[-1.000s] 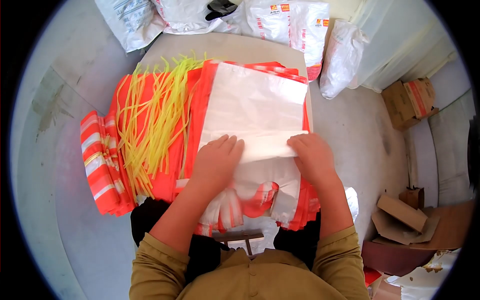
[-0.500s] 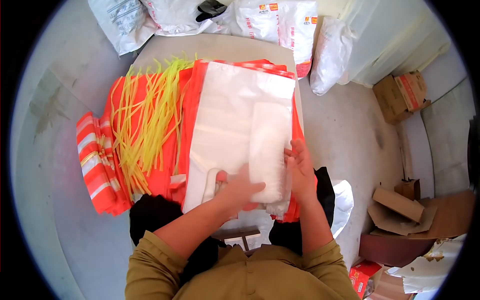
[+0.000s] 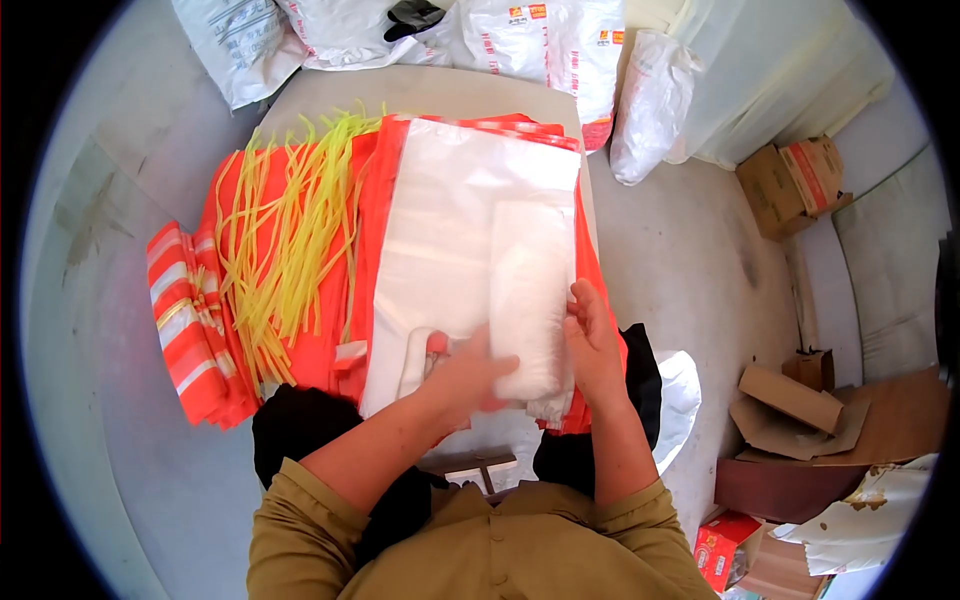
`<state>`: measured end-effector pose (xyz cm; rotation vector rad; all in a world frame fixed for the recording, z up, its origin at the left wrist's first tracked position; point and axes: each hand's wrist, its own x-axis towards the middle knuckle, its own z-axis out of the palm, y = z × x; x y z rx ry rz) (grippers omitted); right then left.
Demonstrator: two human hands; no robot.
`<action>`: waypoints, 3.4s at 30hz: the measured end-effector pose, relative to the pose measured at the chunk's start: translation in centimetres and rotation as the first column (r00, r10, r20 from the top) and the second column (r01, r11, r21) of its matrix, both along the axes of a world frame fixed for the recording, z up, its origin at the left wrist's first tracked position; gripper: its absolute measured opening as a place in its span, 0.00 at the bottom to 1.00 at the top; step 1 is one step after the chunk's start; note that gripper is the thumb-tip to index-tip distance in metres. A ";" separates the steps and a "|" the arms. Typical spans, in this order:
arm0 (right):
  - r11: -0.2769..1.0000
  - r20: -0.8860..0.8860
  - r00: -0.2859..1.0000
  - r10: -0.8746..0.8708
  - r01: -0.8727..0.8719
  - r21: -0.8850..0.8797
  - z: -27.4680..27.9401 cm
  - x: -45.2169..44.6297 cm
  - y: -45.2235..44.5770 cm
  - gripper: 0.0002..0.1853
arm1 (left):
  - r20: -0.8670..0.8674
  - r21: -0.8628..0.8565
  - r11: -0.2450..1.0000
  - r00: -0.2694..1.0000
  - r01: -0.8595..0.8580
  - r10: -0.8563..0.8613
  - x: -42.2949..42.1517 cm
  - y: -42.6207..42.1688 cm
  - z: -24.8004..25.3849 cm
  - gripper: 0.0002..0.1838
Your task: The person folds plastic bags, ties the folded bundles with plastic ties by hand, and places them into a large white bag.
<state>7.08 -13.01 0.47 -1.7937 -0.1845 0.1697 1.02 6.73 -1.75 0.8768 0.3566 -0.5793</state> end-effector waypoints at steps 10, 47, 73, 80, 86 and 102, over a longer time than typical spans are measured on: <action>0.996 -0.088 0.994 -0.061 0.055 -0.076 2.2 0.3 0.7 0.37 | 0.077 -0.228 0.973 0.997 0.034 -0.016 -1.3 -1.8 -0.7 0.30; 0.940 -0.047 0.939 0.342 -0.341 0.034 1.8 11.4 7.9 0.45 | 0.027 0.136 0.990 0.999 -0.044 0.041 -2.0 -3.6 -3.1 0.25; 0.991 -0.085 0.996 -0.029 0.018 -0.134 1.7 2.7 1.1 0.45 | 0.026 -0.221 0.972 0.996 -0.078 0.086 -1.9 -2.8 -1.1 0.25; 0.955 -0.008 0.998 0.069 -0.068 -0.288 1.0 3.3 2.2 0.54 | 0.040 -0.174 0.982 0.996 -0.070 0.078 -2.2 -2.9 -1.7 0.27; 0.991 -0.066 0.994 0.090 -0.096 -0.096 0.9 3.1 2.4 0.52 | 0.090 -0.195 0.973 0.990 0.126 -0.110 -3.5 -2.4 0.2 0.28; 0.990 -0.063 0.998 0.024 -0.032 -0.138 0.0 3.5 2.1 0.48 | -0.012 -0.055 0.980 0.981 0.193 -0.193 -4.5 -1.9 -0.4 0.29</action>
